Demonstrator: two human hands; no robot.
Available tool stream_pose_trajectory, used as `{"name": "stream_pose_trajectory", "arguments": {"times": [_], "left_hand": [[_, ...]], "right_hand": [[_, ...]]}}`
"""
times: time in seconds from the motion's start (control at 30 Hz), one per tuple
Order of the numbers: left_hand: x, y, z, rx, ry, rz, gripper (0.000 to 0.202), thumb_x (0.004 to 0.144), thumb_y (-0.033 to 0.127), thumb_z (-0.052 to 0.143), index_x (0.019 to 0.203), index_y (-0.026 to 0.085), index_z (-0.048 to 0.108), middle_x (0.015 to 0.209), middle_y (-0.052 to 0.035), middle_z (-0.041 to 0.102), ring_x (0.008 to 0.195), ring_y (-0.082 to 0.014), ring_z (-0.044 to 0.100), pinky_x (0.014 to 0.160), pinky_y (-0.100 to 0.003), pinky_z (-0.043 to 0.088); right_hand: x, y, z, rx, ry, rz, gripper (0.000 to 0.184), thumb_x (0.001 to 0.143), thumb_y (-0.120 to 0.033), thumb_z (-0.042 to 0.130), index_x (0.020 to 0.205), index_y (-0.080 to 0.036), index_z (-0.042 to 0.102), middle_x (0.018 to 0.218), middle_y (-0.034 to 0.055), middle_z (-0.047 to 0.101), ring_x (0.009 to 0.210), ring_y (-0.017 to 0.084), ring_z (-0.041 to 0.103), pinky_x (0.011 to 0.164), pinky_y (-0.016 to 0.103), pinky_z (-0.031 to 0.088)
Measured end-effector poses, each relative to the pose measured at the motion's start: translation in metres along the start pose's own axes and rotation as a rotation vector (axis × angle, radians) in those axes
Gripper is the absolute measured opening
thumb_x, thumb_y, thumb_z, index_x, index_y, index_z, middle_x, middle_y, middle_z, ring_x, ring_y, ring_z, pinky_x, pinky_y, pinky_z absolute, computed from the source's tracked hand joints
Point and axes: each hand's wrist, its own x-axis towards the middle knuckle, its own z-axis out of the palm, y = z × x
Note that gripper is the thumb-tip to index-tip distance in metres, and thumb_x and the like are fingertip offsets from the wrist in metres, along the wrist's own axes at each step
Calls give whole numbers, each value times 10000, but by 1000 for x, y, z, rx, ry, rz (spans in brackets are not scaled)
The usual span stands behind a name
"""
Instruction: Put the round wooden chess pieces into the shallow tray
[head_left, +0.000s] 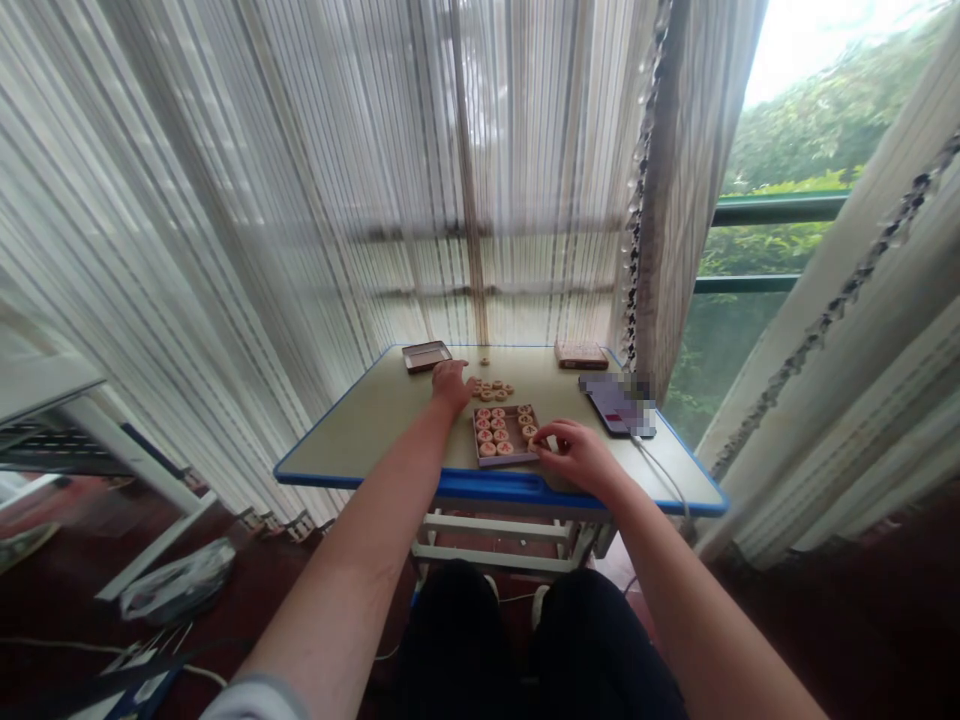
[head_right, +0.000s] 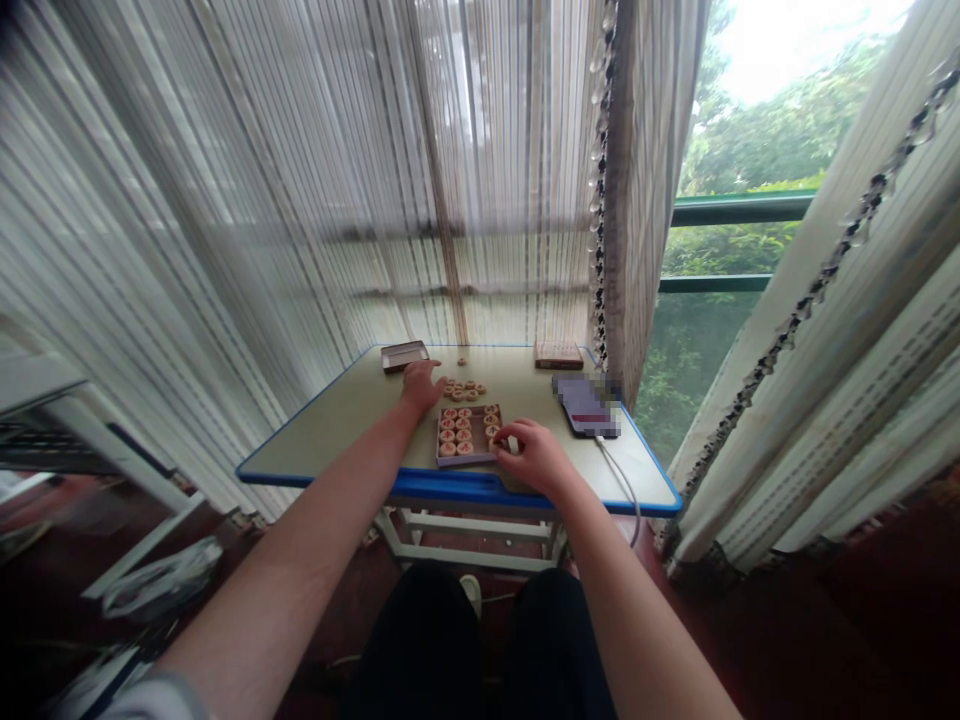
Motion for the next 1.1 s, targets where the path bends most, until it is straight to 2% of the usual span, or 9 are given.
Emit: {"name": "stream_pose_trajectory", "arguments": {"times": [0.2,0.37,0.47,0.63,0.8,0.87,1.0,1.1], "left_hand": [[1,-3,3,-6,-34,13,376,730,351,500,1055,175,568,1105,-92,575,1114,-234,444,1002,-373,256],[0,-4,3,-45,4,41,349,730,341,506,1026,171,581,1065,-97,583,1082,-225,460,989,-365,271],[0,-4,4,-44,-15,37,333,739,332,497,1019,176,590,1059,-94,588,1079,-222,460,987,-365,278],[2,-4,5,-34,-105,1,349,775,309,450,1075,184,574,1137,-86,566,1112,-213,442,981,-360,304],[2,-1,4,-17,-313,12,353,818,315,394,1105,205,569,1166,-64,568,1066,-197,496,919,-313,365],[1,0,4,-9,-349,-3,355,832,349,373,1091,221,580,1143,-66,583,1042,-205,515,886,-315,383],[4,-1,5,-33,-310,-4,338,838,354,364,1039,234,608,1099,-69,605,1010,-213,534,864,-330,390],[8,-3,8,-79,-270,-48,301,814,269,403,1022,225,617,1074,-70,619,979,-212,550,856,-334,395]], "right_hand": [[1,2,2,26,-9,-23,169,716,-245,555,823,-220,684,910,31,579,567,84,458,587,226,415],[0,2,0,33,4,-15,211,724,-283,564,899,-225,667,949,39,546,568,82,451,610,242,430],[-1,1,-2,20,10,-24,231,747,-320,553,933,-229,656,960,43,533,585,85,456,623,250,432],[-1,1,-4,44,30,-20,261,781,-352,516,969,-215,633,959,54,527,606,93,467,612,253,431],[-2,0,-4,74,58,-11,323,788,-391,510,1047,-214,584,918,50,531,636,111,486,595,255,432],[-2,0,-2,78,57,0,337,790,-395,506,1069,-218,569,920,50,534,649,117,496,599,258,437],[5,3,5,23,42,22,365,787,-388,508,1115,-231,538,946,53,552,649,122,509,618,271,441],[29,9,6,-46,38,42,321,798,-330,483,1097,-236,551,953,54,575,664,128,525,645,280,435]]}}
